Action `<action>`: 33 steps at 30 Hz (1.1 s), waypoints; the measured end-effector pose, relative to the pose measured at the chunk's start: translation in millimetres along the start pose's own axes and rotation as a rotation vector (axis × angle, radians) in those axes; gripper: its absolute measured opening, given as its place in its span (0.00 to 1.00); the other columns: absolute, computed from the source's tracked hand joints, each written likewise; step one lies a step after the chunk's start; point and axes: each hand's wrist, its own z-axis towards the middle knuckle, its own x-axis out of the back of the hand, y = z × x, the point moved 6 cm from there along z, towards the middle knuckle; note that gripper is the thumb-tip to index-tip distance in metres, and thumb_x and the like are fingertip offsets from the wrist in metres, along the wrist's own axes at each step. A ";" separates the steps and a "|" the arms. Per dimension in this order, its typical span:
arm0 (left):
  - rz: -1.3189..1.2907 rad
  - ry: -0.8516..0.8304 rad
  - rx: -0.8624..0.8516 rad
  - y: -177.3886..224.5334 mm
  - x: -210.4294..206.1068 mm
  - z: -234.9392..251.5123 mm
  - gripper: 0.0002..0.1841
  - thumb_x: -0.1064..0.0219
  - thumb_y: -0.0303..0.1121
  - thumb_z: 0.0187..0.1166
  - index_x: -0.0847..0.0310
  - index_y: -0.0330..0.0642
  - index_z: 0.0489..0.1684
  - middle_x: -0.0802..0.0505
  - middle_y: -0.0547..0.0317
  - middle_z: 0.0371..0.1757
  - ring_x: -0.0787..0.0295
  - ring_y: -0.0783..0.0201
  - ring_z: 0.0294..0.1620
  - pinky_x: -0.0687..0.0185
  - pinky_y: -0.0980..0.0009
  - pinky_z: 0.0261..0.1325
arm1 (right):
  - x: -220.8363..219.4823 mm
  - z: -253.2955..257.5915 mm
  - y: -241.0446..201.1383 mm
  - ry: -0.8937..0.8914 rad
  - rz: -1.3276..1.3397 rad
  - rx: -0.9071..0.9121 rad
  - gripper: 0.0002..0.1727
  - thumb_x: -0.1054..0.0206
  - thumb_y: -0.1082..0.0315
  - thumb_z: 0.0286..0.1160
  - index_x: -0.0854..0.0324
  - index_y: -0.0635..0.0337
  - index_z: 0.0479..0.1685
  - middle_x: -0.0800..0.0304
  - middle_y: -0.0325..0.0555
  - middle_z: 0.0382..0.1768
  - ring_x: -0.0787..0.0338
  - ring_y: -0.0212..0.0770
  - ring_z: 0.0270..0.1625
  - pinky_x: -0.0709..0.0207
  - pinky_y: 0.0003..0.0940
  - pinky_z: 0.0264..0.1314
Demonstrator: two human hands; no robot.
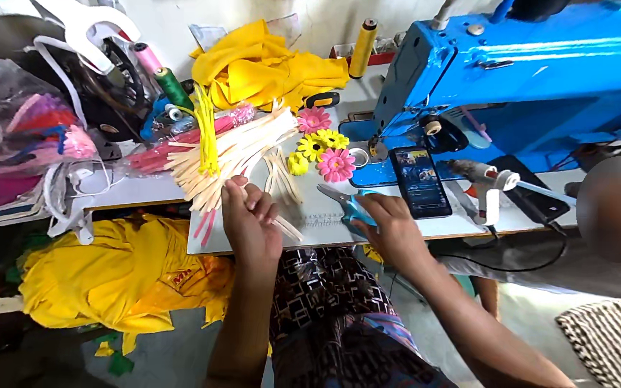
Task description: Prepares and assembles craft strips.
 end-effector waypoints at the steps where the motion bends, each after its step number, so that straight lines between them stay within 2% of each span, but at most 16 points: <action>1: -0.021 0.016 0.007 3.8 -0.2 4.2 0.19 0.66 0.46 0.97 0.31 0.55 0.40 0.29 0.76 0.17 0.39 0.82 0.11 0.40 0.88 0.16 | -2.3 4.5 9.1 -0.071 -0.032 -0.060 0.24 0.28 0.65 0.77 0.17 0.67 0.70 0.16 0.70 0.64 0.18 0.74 0.68 0.22 0.69 0.64; 5: -0.137 0.051 0.076 9.1 -4.7 14.4 0.19 0.64 0.46 0.97 0.30 0.54 0.39 0.29 0.76 0.16 0.39 0.82 0.10 0.40 0.89 0.15 | -5.9 14.4 22.7 -0.176 -0.029 -0.101 0.25 0.27 0.65 0.76 0.19 0.68 0.71 0.14 0.71 0.60 0.16 0.75 0.64 0.22 0.69 0.63; 7: -0.183 0.066 0.104 11.3 -6.5 17.3 0.19 0.63 0.45 0.97 0.29 0.54 0.37 0.29 0.77 0.15 0.38 0.83 0.09 0.39 0.89 0.14 | 3.2 16.1 26.4 -0.233 0.104 -0.132 0.30 0.28 0.60 0.77 0.23 0.68 0.75 0.13 0.68 0.59 0.13 0.67 0.61 0.21 0.65 0.63; 9: -0.221 0.075 0.113 14.8 -7.3 21.7 0.20 0.64 0.44 0.97 0.29 0.55 0.36 0.30 0.78 0.14 0.38 0.83 0.08 0.39 0.89 0.14 | 13.2 11.3 24.9 -0.301 0.354 -0.178 0.33 0.32 0.55 0.75 0.26 0.62 0.79 0.13 0.57 0.60 0.09 0.47 0.55 0.14 0.46 0.57; 10: -0.237 0.067 0.122 16.0 -7.6 23.5 0.19 0.64 0.44 0.97 0.29 0.55 0.37 0.30 0.78 0.14 0.38 0.83 0.09 0.38 0.88 0.14 | 17.4 7.3 19.8 -0.318 0.487 -0.164 0.33 0.33 0.55 0.74 0.27 0.61 0.78 0.13 0.51 0.60 0.08 0.36 0.52 0.12 0.34 0.53; 11: -0.250 0.054 0.137 16.2 -8.4 24.8 0.19 0.64 0.44 0.97 0.29 0.55 0.38 0.30 0.77 0.14 0.38 0.83 0.09 0.38 0.88 0.14 | 21.7 2.8 11.6 -0.312 0.576 -0.103 0.33 0.32 0.56 0.73 0.26 0.62 0.78 0.13 0.48 0.60 0.09 0.29 0.50 0.12 0.27 0.50; 13: -0.255 0.021 0.179 13.1 -10.7 26.8 0.19 0.65 0.44 0.97 0.30 0.54 0.39 0.29 0.77 0.15 0.37 0.83 0.09 0.38 0.89 0.14 | 28.8 -4.8 -5.5 -0.264 0.575 0.107 0.35 0.28 0.56 0.72 0.25 0.66 0.78 0.14 0.49 0.59 0.15 0.24 0.48 0.18 0.19 0.49; 14: -0.250 0.011 0.203 10.3 -12.2 27.4 0.19 0.65 0.44 0.97 0.30 0.54 0.39 0.29 0.77 0.15 0.37 0.82 0.09 0.38 0.88 0.14 | 30.9 -7.0 -11.5 -0.235 0.525 0.192 0.38 0.25 0.52 0.70 0.24 0.65 0.79 0.14 0.49 0.57 0.17 0.23 0.47 0.20 0.16 0.49; 16: -0.239 -0.004 0.246 4.5 -17.4 26.6 0.19 0.64 0.43 0.97 0.30 0.53 0.39 0.29 0.77 0.15 0.38 0.82 0.09 0.38 0.88 0.14 | 33.9 -6.6 -17.1 -0.207 0.420 0.280 0.48 0.24 0.39 0.64 0.25 0.66 0.79 0.12 0.52 0.56 0.18 0.27 0.48 0.23 0.19 0.50; 18: -0.236 -0.020 0.290 -1.0 -23.3 22.5 0.18 0.64 0.42 0.97 0.30 0.53 0.40 0.28 0.76 0.15 0.37 0.82 0.09 0.37 0.88 0.14 | 34.7 -2.7 -17.5 -0.241 0.343 0.300 0.52 0.25 0.33 0.61 0.25 0.65 0.80 0.12 0.54 0.57 0.17 0.33 0.50 0.21 0.25 0.50; 21: -0.211 -0.047 0.343 -8.0 -28.5 16.0 0.17 0.63 0.41 0.97 0.29 0.53 0.40 0.29 0.76 0.16 0.37 0.82 0.09 0.38 0.88 0.14 | 32.5 2.0 -20.3 -0.313 0.291 0.308 0.50 0.25 0.37 0.59 0.25 0.62 0.81 0.13 0.55 0.57 0.15 0.40 0.52 0.19 0.33 0.52; 26: -0.188 -0.072 0.418 -18.2 -33.3 9.8 0.18 0.63 0.43 0.97 0.30 0.53 0.39 0.30 0.76 0.15 0.38 0.82 0.09 0.38 0.88 0.14 | 35.4 9.0 -33.7 -0.347 0.245 0.401 0.49 0.25 0.37 0.58 0.24 0.58 0.81 0.12 0.53 0.55 0.14 0.42 0.51 0.18 0.35 0.50; 30: -0.156 -0.099 0.505 -26.7 -37.9 2.3 0.15 0.61 0.42 0.97 0.31 0.53 0.42 0.30 0.75 0.15 0.39 0.81 0.08 0.39 0.88 0.12 | 38.9 13.1 -45.0 -0.373 0.231 0.507 0.47 0.26 0.38 0.58 0.22 0.58 0.80 0.12 0.52 0.52 0.14 0.44 0.52 0.17 0.39 0.52; 33: -0.003 -0.239 0.538 -29.1 -37.1 -10.4 0.14 0.60 0.46 0.96 0.32 0.55 0.43 0.35 0.74 0.16 0.45 0.81 0.08 0.45 0.88 0.10 | 41.3 12.5 -49.8 -0.355 0.255 0.586 0.41 0.28 0.40 0.63 0.19 0.58 0.75 0.12 0.49 0.44 0.15 0.40 0.43 0.19 0.34 0.42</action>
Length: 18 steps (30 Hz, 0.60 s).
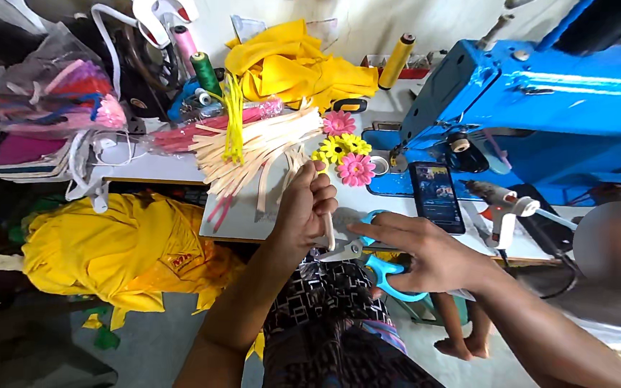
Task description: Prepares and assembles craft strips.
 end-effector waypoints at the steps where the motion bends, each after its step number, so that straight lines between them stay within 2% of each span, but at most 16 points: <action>1: 0.041 -0.018 0.015 -2.7 -1.0 -2.3 0.14 0.59 0.47 0.96 0.32 0.55 0.43 0.35 0.74 0.16 0.45 0.81 0.08 0.45 0.88 0.10 | -1.0 -0.4 -1.0 0.000 0.006 0.027 0.39 0.29 0.41 0.65 0.18 0.59 0.73 0.12 0.48 0.40 0.16 0.40 0.39 0.21 0.33 0.39; 3: 0.061 -0.005 0.032 -6.6 -2.9 -4.1 0.14 0.58 0.46 0.96 0.31 0.54 0.43 0.32 0.74 0.17 0.43 0.81 0.09 0.43 0.88 0.11 | -3.5 -2.3 -4.2 -0.018 0.028 0.075 0.35 0.30 0.46 0.67 0.17 0.61 0.71 0.14 0.49 0.37 0.17 0.40 0.36 0.22 0.33 0.36; 6: 0.050 0.077 -0.041 -0.9 12.5 2.5 0.13 0.58 0.42 0.96 0.30 0.54 0.43 0.29 0.75 0.17 0.39 0.82 0.11 0.40 0.88 0.15 | -10.7 -9.9 -25.9 -0.015 0.160 0.180 0.30 0.35 0.43 0.78 0.14 0.60 0.64 0.11 0.47 0.34 0.13 0.37 0.35 0.18 0.29 0.38; 8: -0.018 0.186 -0.131 14.9 36.1 14.7 0.14 0.60 0.40 0.96 0.31 0.53 0.42 0.29 0.77 0.15 0.37 0.83 0.10 0.38 0.88 0.14 | -21.2 -15.9 -53.3 -0.039 0.216 0.260 0.28 0.35 0.43 0.80 0.14 0.58 0.62 0.16 0.45 0.30 0.16 0.39 0.31 0.22 0.30 0.32; 9: -0.035 0.210 -0.178 24.1 47.4 16.5 0.15 0.61 0.40 0.96 0.30 0.53 0.41 0.29 0.77 0.14 0.37 0.83 0.10 0.38 0.88 0.15 | -21.8 -18.4 -57.4 -0.034 0.202 0.245 0.27 0.34 0.45 0.78 0.15 0.58 0.63 0.17 0.45 0.31 0.17 0.39 0.31 0.22 0.30 0.32; 11: 0.020 0.235 -0.295 39.8 61.3 8.8 0.15 0.59 0.42 0.96 0.28 0.54 0.42 0.29 0.77 0.16 0.37 0.82 0.11 0.38 0.89 0.17 | -11.0 -25.6 -36.0 0.048 0.057 0.027 0.29 0.33 0.48 0.76 0.16 0.60 0.68 0.10 0.48 0.39 0.11 0.41 0.38 0.16 0.33 0.41; 12: 0.082 0.263 -0.335 44.2 64.7 3.4 0.16 0.59 0.44 0.96 0.27 0.53 0.44 0.27 0.76 0.18 0.34 0.82 0.13 0.35 0.88 0.18 | -4.6 -30.4 -13.9 0.093 -0.032 -0.139 0.30 0.32 0.51 0.74 0.17 0.63 0.70 0.08 0.51 0.41 0.10 0.44 0.37 0.14 0.39 0.41; 15: 0.213 0.336 -0.304 35.5 67.6 1.0 0.16 0.58 0.44 0.96 0.25 0.50 0.51 0.20 0.72 0.25 0.22 0.77 0.21 0.21 0.81 0.28 | -0.9 -44.2 57.2 0.136 -0.160 -0.578 0.30 0.27 0.64 0.74 0.23 0.68 0.76 0.10 0.67 0.50 0.08 0.64 0.43 0.16 0.65 0.47; 16: 0.245 0.340 -0.274 26.3 67.5 4.1 0.16 0.58 0.44 0.96 0.26 0.49 0.54 0.19 0.71 0.28 0.20 0.76 0.24 0.19 0.79 0.32 | -4.4 -47.3 71.8 0.143 -0.170 -0.653 0.30 0.26 0.66 0.75 0.25 0.69 0.76 0.12 0.69 0.54 0.09 0.68 0.47 0.17 0.68 0.51; 18: 0.276 0.341 -0.236 7.5 65.4 11.5 0.16 0.57 0.42 0.96 0.26 0.46 0.58 0.18 0.69 0.31 0.18 0.75 0.28 0.17 0.77 0.35 | -11.0 -50.4 85.7 0.174 -0.195 -0.690 0.28 0.26 0.67 0.75 0.25 0.71 0.73 0.13 0.72 0.56 0.10 0.72 0.53 0.19 0.70 0.56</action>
